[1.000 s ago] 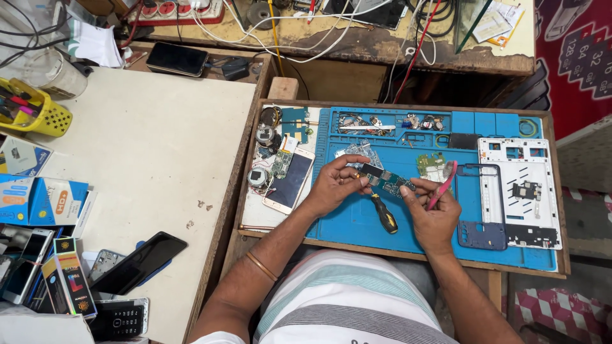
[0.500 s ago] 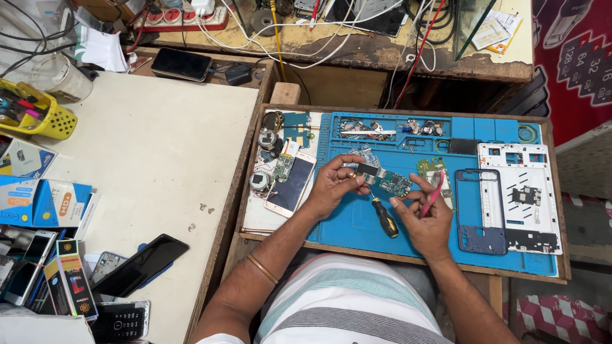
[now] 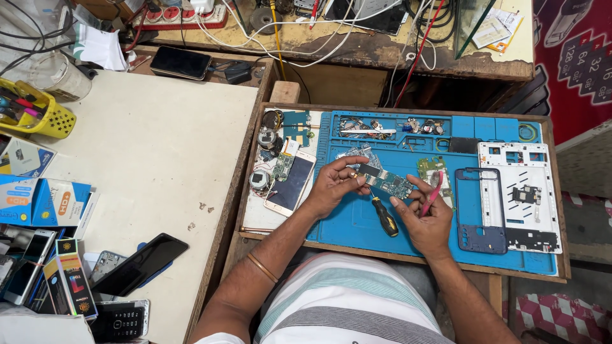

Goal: The person holds a small circuit board and uses a pink toothbrush to scrub its surface. They rotate the board to reach different areas and continue brushing throughout the clip.

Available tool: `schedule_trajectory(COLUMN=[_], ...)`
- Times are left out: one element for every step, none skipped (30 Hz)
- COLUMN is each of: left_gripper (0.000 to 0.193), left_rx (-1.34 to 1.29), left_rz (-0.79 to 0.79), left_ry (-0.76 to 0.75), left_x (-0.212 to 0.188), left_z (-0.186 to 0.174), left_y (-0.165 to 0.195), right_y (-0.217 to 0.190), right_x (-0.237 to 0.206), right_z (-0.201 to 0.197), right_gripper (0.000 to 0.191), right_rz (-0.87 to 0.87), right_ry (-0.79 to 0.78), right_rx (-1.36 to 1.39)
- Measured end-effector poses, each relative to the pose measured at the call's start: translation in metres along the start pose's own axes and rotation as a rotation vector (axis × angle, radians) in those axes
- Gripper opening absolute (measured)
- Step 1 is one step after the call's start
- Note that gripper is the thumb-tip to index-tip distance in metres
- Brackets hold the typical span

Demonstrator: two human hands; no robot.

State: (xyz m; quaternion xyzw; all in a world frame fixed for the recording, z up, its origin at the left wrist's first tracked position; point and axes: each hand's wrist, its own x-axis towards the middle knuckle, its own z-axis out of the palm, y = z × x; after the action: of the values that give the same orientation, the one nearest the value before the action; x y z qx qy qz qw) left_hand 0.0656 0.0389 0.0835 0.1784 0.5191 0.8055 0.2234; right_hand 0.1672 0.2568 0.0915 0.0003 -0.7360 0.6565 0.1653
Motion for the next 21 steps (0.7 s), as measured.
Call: schedule_trajectory(left_gripper=[0.045, 0.045, 0.044, 0.044, 0.044, 0.044, 0.044, 0.044, 0.044, 0.044, 0.044, 0.044, 0.044, 0.044, 0.044, 0.044, 0.044, 0.044, 0.044, 0.044, 0.043], left_rx=[-0.001, 0.002, 0.005, 0.007, 0.007, 0.008, 0.010, 0.009, 0.009, 0.009, 0.012, 0.014, 0.017, 0.018, 0.020, 0.021, 0.023, 0.026, 0.029, 0.027, 0.026], left_rz=[0.002, 0.000, -0.002, -0.004, -0.005, -0.004, -0.002, -0.004, -0.006, -0.008, -0.008, -0.008, -0.008, -0.009, -0.011, -0.012, -0.013, -0.013, -0.013, -0.013, -0.013], left_ry=[-0.002, -0.003, -0.005, -0.006, -0.007, -0.009, -0.010, -0.010, -0.010, -0.010, -0.010, -0.010, -0.010, -0.008, -0.007, -0.006, -0.004, -0.002, -0.001, -0.001, -0.001], left_x=[0.0000, 0.0000, 0.0001, -0.0010, -0.0021, -0.0021, -0.0022, -0.0024, -0.0026, -0.0021, -0.0020, -0.0019, -0.0018, -0.0018, -0.0017, -0.0017, -0.0017, -0.0018, -0.0018, -0.0018, -0.0017], left_z=[-0.0002, -0.0003, -0.0004, 0.0000, 0.0003, 0.0005, 0.0001, 0.0002, 0.0003, -0.0001, -0.0001, -0.0001, -0.0001, -0.0001, 0.0000, 0.0001, 0.0002, 0.0004, 0.0004, 0.0004, 0.0004], left_y=[-0.0002, -0.0003, -0.0003, -0.0014, -0.0022, -0.0022, -0.0025, -0.0026, -0.0028, -0.0025, -0.0025, -0.0023, -0.0022, -0.0022, -0.0022, -0.0022, -0.0023, -0.0025, -0.0026, -0.0028, -0.0029], right_y=[0.0004, 0.0010, 0.0013, 0.0020, 0.0025, 0.0026, 0.0035, 0.0037, 0.0039, 0.0042, 0.0043, 0.0043, 0.0043, 0.0043, 0.0043, 0.0043, 0.0043, 0.0042, 0.0041, 0.0039, 0.0037], right_x=[0.0000, -0.0001, 0.0000, -0.0016, -0.0030, -0.0029, -0.0030, -0.0034, -0.0038, -0.0034, -0.0034, -0.0033, -0.0033, -0.0033, -0.0032, -0.0032, -0.0032, -0.0032, -0.0032, -0.0031, -0.0030], right_z=[-0.0001, -0.0003, -0.0003, -0.0006, -0.0008, -0.0008, -0.0005, -0.0005, -0.0004, 0.0000, 0.0000, -0.0001, -0.0002, -0.0002, -0.0002, -0.0002, -0.0003, -0.0003, -0.0004, -0.0005, -0.0009], right_gripper=[0.054, 0.054, 0.054, 0.053, 0.053, 0.053, 0.053, 0.053, 0.052, 0.052, 0.052, 0.052, 0.052, 0.052, 0.051, 0.051, 0.051, 0.051, 0.051, 0.051, 0.051], right_rz=[-0.002, -0.004, -0.005, -0.006, -0.009, -0.013, -0.018, -0.015, -0.012, -0.010, -0.010, -0.009, -0.009, -0.010, -0.012, -0.013, -0.006, 0.002, 0.010, 0.008, 0.006], right_ry=[0.000, 0.000, 0.000, 0.001, 0.004, 0.005, 0.007, 0.010, 0.012, 0.015, 0.018, 0.021, 0.024, 0.028, 0.033, 0.037, 0.036, 0.034, 0.032, 0.031, 0.030], right_rx=[-0.003, -0.003, -0.003, -0.004, -0.009, -0.013, -0.018, -0.020, -0.021, -0.023, -0.025, -0.028, -0.030, -0.036, -0.042, -0.048, -0.051, -0.054, -0.057, -0.062, -0.067])
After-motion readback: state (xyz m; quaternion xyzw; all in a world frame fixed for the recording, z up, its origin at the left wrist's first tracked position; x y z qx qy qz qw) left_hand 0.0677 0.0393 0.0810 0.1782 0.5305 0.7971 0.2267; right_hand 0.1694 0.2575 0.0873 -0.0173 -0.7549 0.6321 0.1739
